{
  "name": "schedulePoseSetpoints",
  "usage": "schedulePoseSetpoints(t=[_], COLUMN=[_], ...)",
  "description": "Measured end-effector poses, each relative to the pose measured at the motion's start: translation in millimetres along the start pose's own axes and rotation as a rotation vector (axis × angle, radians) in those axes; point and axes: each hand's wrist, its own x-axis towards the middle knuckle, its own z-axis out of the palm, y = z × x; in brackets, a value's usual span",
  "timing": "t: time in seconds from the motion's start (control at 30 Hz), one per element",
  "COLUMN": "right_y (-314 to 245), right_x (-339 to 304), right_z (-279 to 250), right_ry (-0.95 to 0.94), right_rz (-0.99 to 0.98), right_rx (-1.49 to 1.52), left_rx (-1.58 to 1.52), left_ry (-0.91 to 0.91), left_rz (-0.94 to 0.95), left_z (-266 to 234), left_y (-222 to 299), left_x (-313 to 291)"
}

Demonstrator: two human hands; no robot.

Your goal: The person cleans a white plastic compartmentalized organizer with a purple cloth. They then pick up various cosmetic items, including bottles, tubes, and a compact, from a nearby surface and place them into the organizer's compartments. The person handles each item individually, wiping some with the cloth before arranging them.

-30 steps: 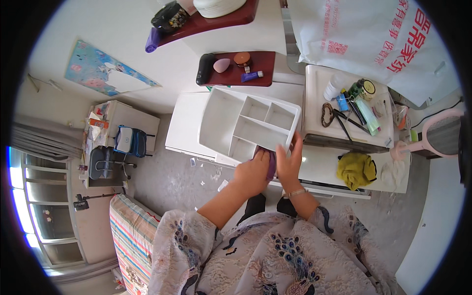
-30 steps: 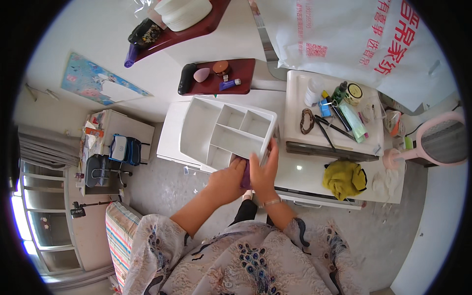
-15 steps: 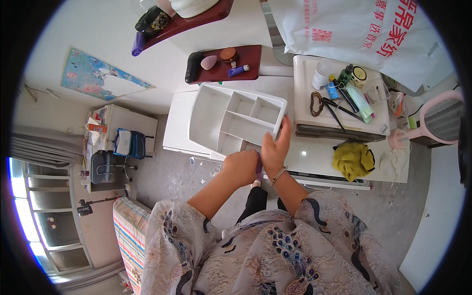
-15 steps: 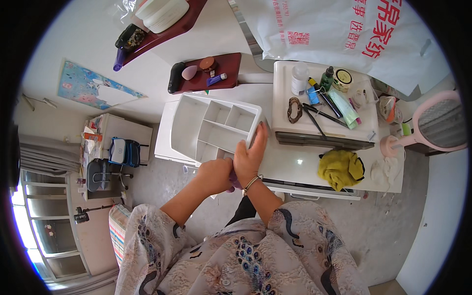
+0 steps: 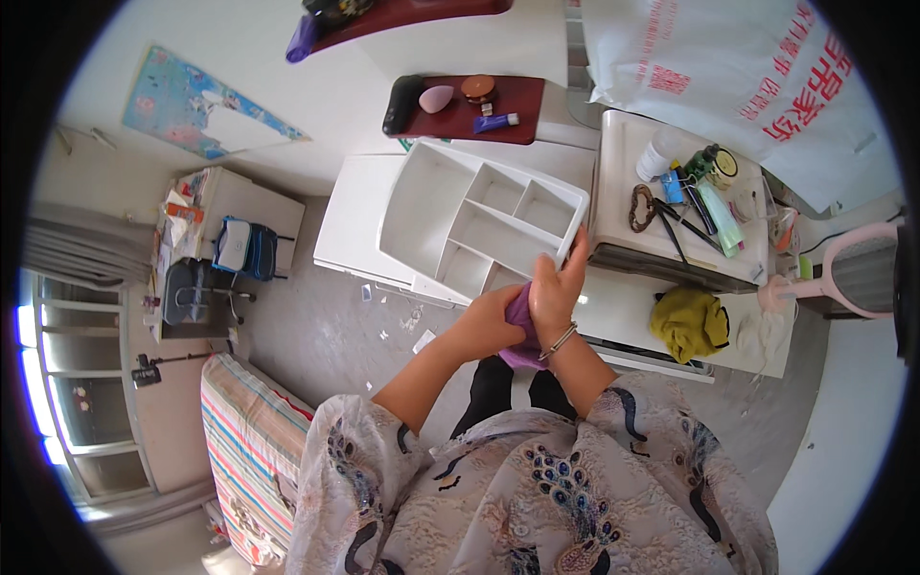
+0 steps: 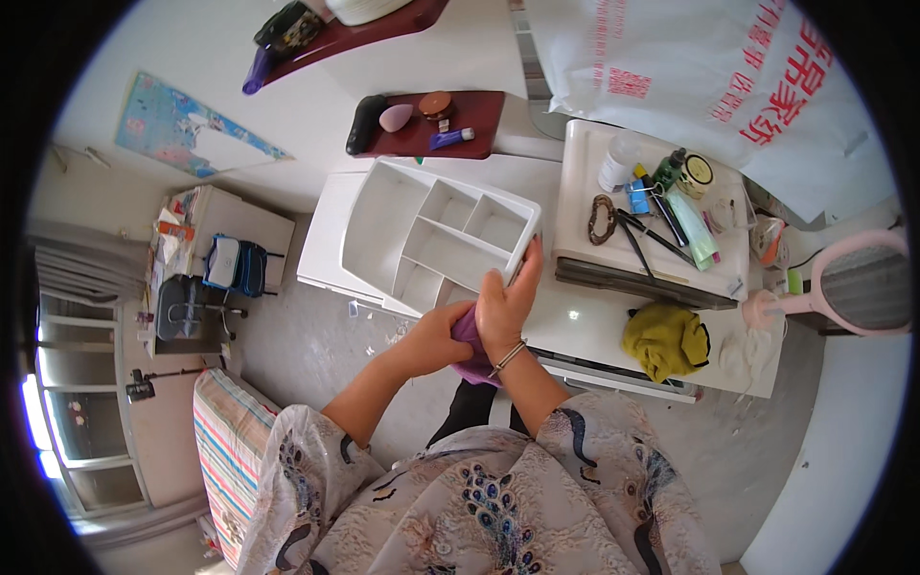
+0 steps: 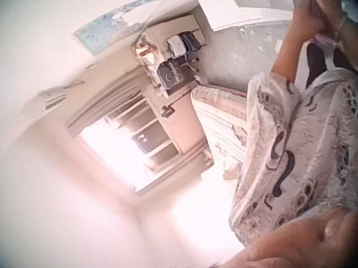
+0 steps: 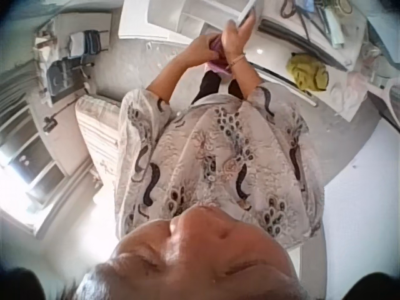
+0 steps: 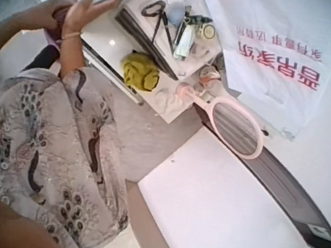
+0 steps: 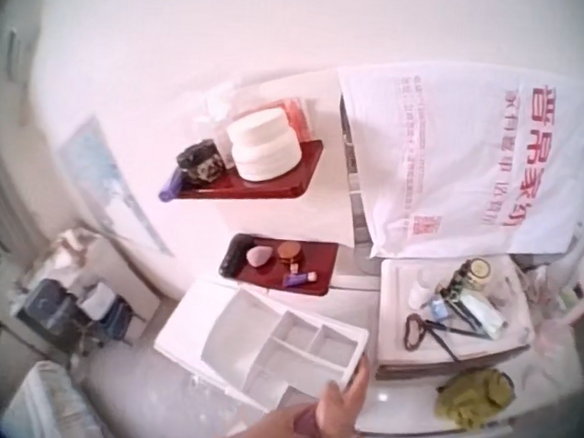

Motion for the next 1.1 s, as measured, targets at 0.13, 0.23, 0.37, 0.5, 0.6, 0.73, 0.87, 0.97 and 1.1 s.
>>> schedulePoseSetpoints(t=[0.13, 0.23, 0.37, 0.5, 0.6, 0.73, 0.87, 0.97, 1.1], right_y=[-7.7, -7.2, -0.7, -7.8, -9.6, -41.0, -75.3, -79.0, -58.6], right_x=[-5.0, -13.3, -2.6, 2.8, 3.5, -14.4, -56.0, -96.1, -106.0], right_z=[5.4, 12.6, 4.5, 3.8, -5.8, -33.8, -77.9, -52.3, -41.3], right_ry=[-0.052, -0.037, -0.045, -0.055, -0.115, -0.100, -0.549, -0.592, -0.428], right_rz=[-0.015, -0.008, -0.044, -0.040, -0.015, 0.153, 0.050, 0.267, 0.500], right_rx=[-0.042, -0.067, -0.170, -0.145, -0.163, -0.161, -0.085, -0.039, -0.008], left_rx=[0.227, 0.153, -0.361, -1.006, -1.147, -1.205, -1.034, -1.053, -0.674], left_ry=[-0.147, -0.202, -0.156, -0.132, -0.101, -0.148, -0.329, -0.498, -0.355], left_rz=[-0.117, -0.159, -0.029, 0.023, 0.144, 0.166, 0.212, 0.206, 0.102], left_z=[-18.3, -30.4, -44.3, -28.2, -13.7, -22.6, -22.8, -12.8, -50.5], left_y=[6.7, -0.1, -24.9, -55.0, -65.3, -66.2, -45.0, -51.8, -63.1], left_x=[2.2, 2.3, -19.9, -45.6, -45.8, -49.4, -58.4, -49.2, -38.7])
